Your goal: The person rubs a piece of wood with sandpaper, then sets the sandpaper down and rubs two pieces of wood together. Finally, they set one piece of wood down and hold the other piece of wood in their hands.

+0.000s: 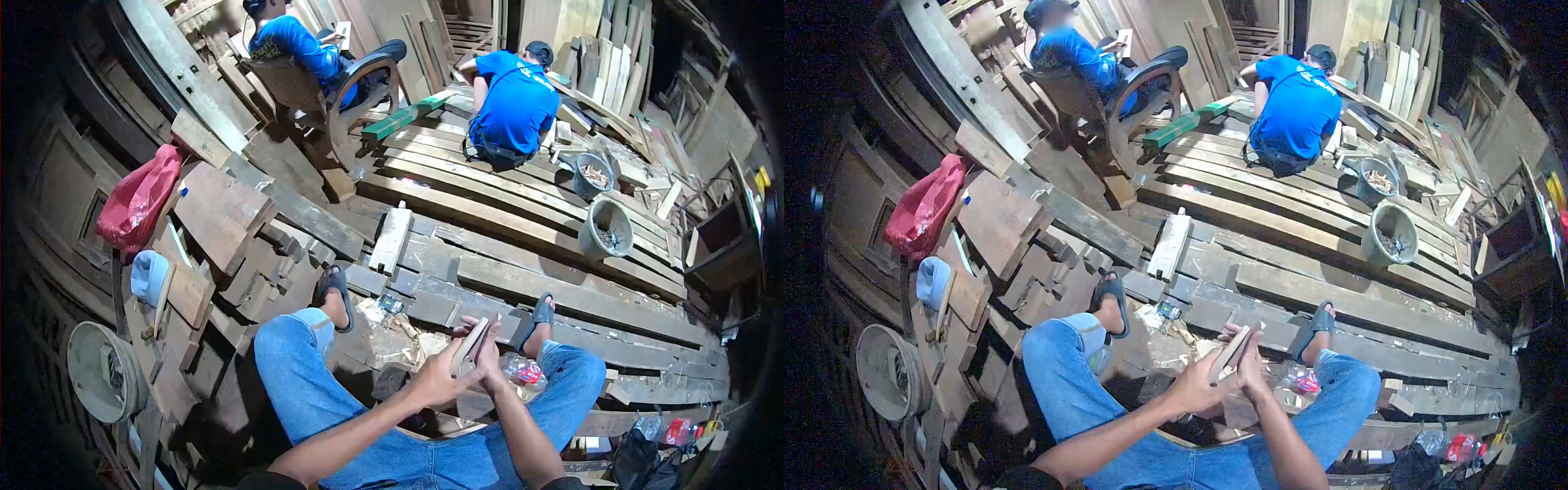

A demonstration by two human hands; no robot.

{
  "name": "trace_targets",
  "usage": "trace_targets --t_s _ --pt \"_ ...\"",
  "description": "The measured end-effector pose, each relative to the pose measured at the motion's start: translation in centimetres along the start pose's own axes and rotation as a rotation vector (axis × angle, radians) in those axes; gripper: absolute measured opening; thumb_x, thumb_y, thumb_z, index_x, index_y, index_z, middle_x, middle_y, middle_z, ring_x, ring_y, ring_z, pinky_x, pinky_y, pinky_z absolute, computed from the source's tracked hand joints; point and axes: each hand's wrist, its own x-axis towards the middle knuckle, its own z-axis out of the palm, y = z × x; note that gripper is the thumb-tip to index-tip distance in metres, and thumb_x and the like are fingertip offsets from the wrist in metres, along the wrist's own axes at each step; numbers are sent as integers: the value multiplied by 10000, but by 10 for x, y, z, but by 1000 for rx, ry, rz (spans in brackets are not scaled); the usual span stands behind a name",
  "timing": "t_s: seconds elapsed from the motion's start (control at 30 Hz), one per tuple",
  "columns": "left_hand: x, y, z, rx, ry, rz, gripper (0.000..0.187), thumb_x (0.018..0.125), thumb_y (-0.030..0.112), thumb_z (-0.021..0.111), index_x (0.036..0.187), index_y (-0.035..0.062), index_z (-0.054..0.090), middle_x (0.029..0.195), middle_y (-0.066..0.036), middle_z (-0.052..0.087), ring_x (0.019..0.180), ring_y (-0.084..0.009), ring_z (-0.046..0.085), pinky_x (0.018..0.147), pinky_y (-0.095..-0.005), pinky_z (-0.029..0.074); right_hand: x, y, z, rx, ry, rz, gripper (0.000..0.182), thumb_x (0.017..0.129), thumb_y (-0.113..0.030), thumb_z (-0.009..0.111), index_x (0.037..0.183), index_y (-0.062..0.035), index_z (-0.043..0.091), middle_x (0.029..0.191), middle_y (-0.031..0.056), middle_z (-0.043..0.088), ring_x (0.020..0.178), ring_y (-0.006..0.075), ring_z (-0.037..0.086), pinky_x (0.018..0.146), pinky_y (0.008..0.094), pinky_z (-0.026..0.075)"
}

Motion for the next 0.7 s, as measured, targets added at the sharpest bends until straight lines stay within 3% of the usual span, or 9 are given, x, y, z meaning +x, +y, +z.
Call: trace_targets --t_s 0.1,0.13,0.23,0.27,0.3,0.37,0.43,0.47,0.7 --pt "3 12 -5 118 -76 -183 739 918 455 716 1466 24 470 1258 -213 655 1165 -311 651 997 -414 497 -6 9 -1 -101 -112 -45 987 918 -842 148 1384 -83 572 1144 88 667 1070 192 627 987 331 501" --pt "9 -2 -4 83 -39 -76 729 914 457 716 1456 29 480 1228 -208 661 1119 -331 669 979 -424 507 -12 15 5 -83 -142 0 1012 904 -856 129 1391 -91 578 1163 74 657 1091 191 616 995 338 493" --pt "8 3 -7 119 -66 -167 694 923 457 706 1437 40 495 1206 -202 669 1130 -323 667 990 -416 499 -11 9 3 -296 -177 9 1064 896 -854 63 1371 -64 594 1212 77 653 1150 195 605 1032 347 480" --pt "4 0 -4 118 -71 -144 689 921 436 719 1429 27 496 1229 -202 668 1180 -312 648 1003 -414 492 1 18 -2 -109 -194 -46 1078 889 -856 53 1369 -55 591 1221 93 661 1137 212 624 1041 362 484" --pt "2 -1 -1 109 -80 -138 691 919 424 725 1432 24 494 1239 -204 666 1185 -313 647 1004 -415 493 -11 -19 5 -176 -77 -48 1084 886 -858 55 1361 -46 592 1238 104 663 1149 225 628 1044 376 485" --pt "1 -2 5 84 -81 -119 695 915 401 736 1439 17 489 1257 -209 661 1195 -316 644 1007 -418 493 0 -8 -6 -17 -95 -76 1075 886 -860 70 1365 -52 594 1244 113 662 1165 220 623 1050 378 479" --pt "8 7 -6 53 -71 -98 688 911 359 745 1450 13 495 1258 -206 658 1199 -307 647 1008 -411 495 -16 -13 5 -162 -132 -94 1060 886 -865 88 1389 -71 578 1243 101 659 1169 206 617 1054 375 471" --pt "12 11 -9 23 -65 -99 683 910 361 744 1444 13 499 1246 -205 661 1192 -307 651 1001 -408 499 -3 28 -3 -111 -179 -46 1044 887 -870 101 1392 -88 575 1227 79 658 1156 199 611 1051 372 464" --pt "6 13 0 115 -57 -71 660 905 392 748 1403 19 527 1201 -213 681 1109 -306 694 932 -403 538 -6 -14 -3 -132 -116 -62 1067 876 -874 72 1428 -85 534 1289 101 616 1238 234 560 1116 399 410"
